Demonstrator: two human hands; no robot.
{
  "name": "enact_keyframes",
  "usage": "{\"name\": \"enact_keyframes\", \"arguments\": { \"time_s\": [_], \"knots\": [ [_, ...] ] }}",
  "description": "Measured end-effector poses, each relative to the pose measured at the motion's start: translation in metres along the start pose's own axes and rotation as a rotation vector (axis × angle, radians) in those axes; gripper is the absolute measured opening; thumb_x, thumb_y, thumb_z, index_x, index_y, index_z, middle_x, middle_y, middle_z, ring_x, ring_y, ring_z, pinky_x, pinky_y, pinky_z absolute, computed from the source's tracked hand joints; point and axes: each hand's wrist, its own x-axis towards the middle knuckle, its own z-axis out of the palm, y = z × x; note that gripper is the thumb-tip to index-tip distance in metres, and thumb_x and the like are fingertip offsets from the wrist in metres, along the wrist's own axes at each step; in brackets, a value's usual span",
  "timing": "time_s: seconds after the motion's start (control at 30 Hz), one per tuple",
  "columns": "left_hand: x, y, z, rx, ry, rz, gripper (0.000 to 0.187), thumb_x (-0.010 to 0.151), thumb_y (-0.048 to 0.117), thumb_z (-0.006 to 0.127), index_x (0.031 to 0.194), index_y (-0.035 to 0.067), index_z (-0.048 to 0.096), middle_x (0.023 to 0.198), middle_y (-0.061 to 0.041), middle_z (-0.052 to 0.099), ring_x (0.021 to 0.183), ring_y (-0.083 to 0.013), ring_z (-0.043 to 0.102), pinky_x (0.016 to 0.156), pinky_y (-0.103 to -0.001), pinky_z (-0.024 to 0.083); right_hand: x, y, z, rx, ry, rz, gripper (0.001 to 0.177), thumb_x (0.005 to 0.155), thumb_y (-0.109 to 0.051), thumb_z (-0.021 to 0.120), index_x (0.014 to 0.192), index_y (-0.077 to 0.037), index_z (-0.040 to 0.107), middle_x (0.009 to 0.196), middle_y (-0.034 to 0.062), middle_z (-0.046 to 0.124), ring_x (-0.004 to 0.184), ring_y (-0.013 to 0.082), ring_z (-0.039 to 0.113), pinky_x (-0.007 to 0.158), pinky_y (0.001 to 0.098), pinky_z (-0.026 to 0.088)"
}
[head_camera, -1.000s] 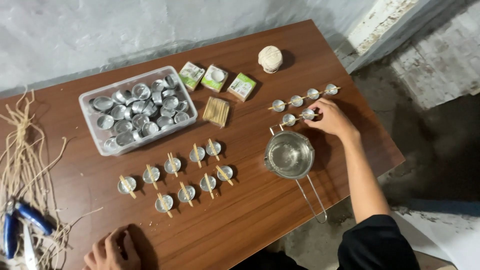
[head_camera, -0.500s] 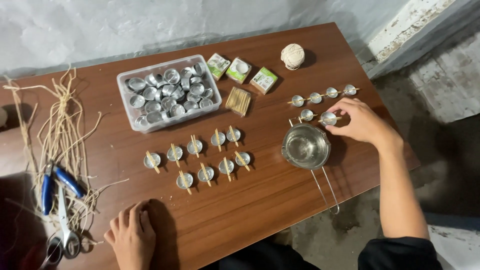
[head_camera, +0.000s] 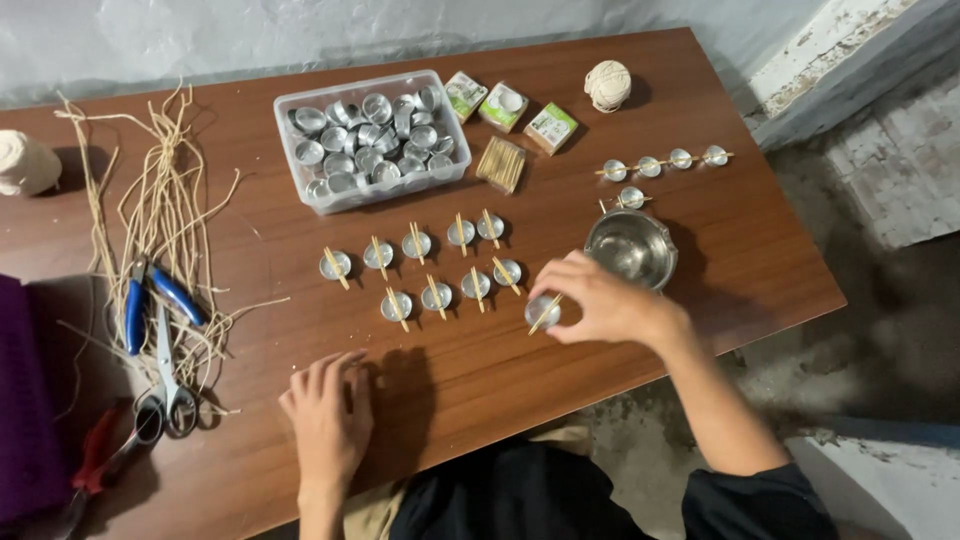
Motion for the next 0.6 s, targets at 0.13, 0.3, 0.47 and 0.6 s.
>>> {"name": "enact_keyframes", "arguments": {
  "time_s": [0.13,0.3,0.47,0.6],
  "knots": [
    [-0.007,0.016,0.012,-0.056,-0.048,0.043,0.018,0.097,0.025,0.061,0.113,0.027,0.068,0.117,0.006,0.067,0.105,-0.0261,0.052,0.086,-0.044,0.035,0.014,-0.015,0.032,0.023,0.016,-0.133,0.042,0.081,-0.023,0.081,0.120,-0.015,0.068,0.142,-0.0022,0.057,0.134,0.0217,0.043,0.113,0.0452,0.040],
    [-0.009,0.029,0.021,-0.111,-0.140,0.157,0.024,0.095,0.028,0.063,0.118,0.021,0.067,0.113,0.003,0.068,0.101,-0.0280,0.052,0.086,-0.044,0.036,0.030,-0.025,0.065,-0.114,-0.022,-0.261,0.039,0.078,-0.010,0.078,0.115,-0.015,0.069,0.144,-0.0008,0.049,0.128,0.0289,0.038,0.109,0.0510,0.045],
    [-0.009,0.037,0.028,-0.105,-0.221,0.182,0.023,0.094,0.033,0.066,0.116,0.024,0.067,0.099,0.006,0.062,0.094,-0.0232,0.051,0.084,-0.039,0.036,0.045,-0.023,0.093,-0.253,-0.032,-0.296,0.046,0.076,-0.010,0.081,0.120,-0.018,0.068,0.141,-0.0002,0.049,0.124,0.0315,0.043,0.104,0.0505,0.049],
    [-0.010,0.040,0.032,-0.105,-0.261,0.187,0.028,0.092,0.036,0.071,0.117,0.027,0.064,0.097,0.007,0.061,0.095,-0.0187,0.054,0.085,-0.034,0.037,0.056,-0.017,0.107,-0.323,-0.033,-0.286,0.050,0.075,-0.014,0.082,0.121,-0.023,0.065,0.138,-0.0022,0.050,0.122,0.0304,0.043,0.103,0.0465,0.049]
  ]
}}
